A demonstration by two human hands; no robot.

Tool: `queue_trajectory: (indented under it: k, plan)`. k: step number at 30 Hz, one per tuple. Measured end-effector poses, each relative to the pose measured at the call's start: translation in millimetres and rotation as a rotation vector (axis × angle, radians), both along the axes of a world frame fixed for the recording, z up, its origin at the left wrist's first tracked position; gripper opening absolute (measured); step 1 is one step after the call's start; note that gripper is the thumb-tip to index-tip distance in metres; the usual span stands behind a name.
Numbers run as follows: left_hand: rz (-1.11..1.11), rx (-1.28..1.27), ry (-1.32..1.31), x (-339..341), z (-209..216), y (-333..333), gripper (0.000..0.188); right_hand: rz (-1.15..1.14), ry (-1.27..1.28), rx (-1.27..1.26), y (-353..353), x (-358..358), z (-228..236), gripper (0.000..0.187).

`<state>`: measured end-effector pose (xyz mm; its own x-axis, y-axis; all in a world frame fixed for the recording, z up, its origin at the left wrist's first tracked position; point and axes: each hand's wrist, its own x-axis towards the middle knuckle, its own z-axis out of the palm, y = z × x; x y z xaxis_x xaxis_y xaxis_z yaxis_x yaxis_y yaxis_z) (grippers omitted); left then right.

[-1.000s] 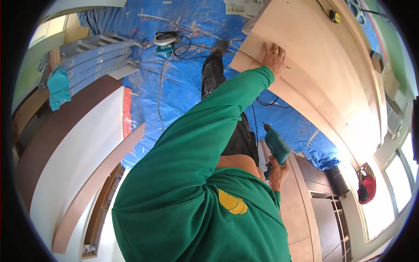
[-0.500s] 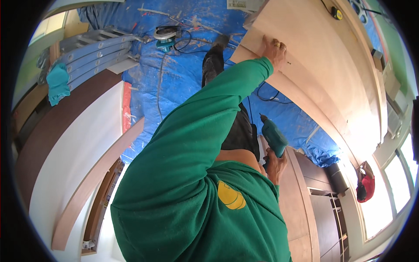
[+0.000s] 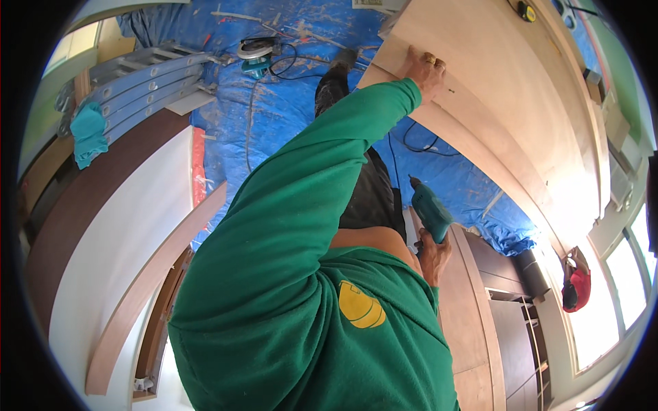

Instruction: The person measures and marks a large curved wooden panel with a tape measure and pencil. They then use a power drill to drive screws into the panel, securing it to a structure. Finally, they use a circular saw to cut the panel along a marked line.

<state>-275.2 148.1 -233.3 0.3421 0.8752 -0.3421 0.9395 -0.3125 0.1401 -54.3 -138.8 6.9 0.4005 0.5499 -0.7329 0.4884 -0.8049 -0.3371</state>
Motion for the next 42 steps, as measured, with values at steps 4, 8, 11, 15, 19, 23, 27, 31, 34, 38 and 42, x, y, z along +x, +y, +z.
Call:
queue_trajectory:
  k: [4,8,11,15,19,23,27,31,34,38,42]
  plan:
    - [-0.002,0.006,-0.012,-0.1,-6.2,-2.0,0.064,0.012,-0.011,-0.005,0.0,1.1,-1.3,0.04]
    - [0.042,0.023,-0.071,1.6,-17.2,0.1,0.064,-0.014,0.011,0.001,-0.8,0.3,-3.1,0.039]
    - [0.06,0.034,-0.071,3.0,-21.5,1.1,0.066,0.007,0.021,0.033,-1.0,-1.1,-4.3,0.039]
    - [0.025,-0.024,-0.004,5.4,-18.6,-0.4,0.068,0.005,0.007,0.027,0.1,-4.1,-2.6,0.039]
    - [0.031,0.001,0.004,4.0,-14.0,-1.3,0.069,0.017,0.0,0.013,1.5,-6.5,0.5,0.039]
    - [0.021,-0.026,-0.049,-1.6,-11.9,-0.5,0.069,0.051,0.012,0.043,1.5,-7.5,1.1,0.04]
    - [-0.021,-0.051,-0.033,-4.6,-10.0,0.6,0.066,-0.014,0.019,0.003,0.7,-8.5,-0.6,0.042]
    - [0.005,-0.051,-0.067,-3.9,-10.6,1.1,0.064,-0.015,0.018,-0.003,-0.4,-9.0,0.0,0.042]
    - [-0.008,-0.029,-0.055,-3.0,-15.7,0.1,0.063,-0.007,0.016,-0.01,-1.1,-8.8,0.2,0.041]
    - [0.022,-0.014,-0.085,-1.4,-23.5,-1.6,0.064,-0.02,0.017,-0.032,-1.4,-9.9,-0.8,0.039]
    - [0.024,-0.022,-0.079,1.6,-23.9,-0.1,0.064,0.002,0.022,-0.01,1.7,-13.6,0.2,0.037]
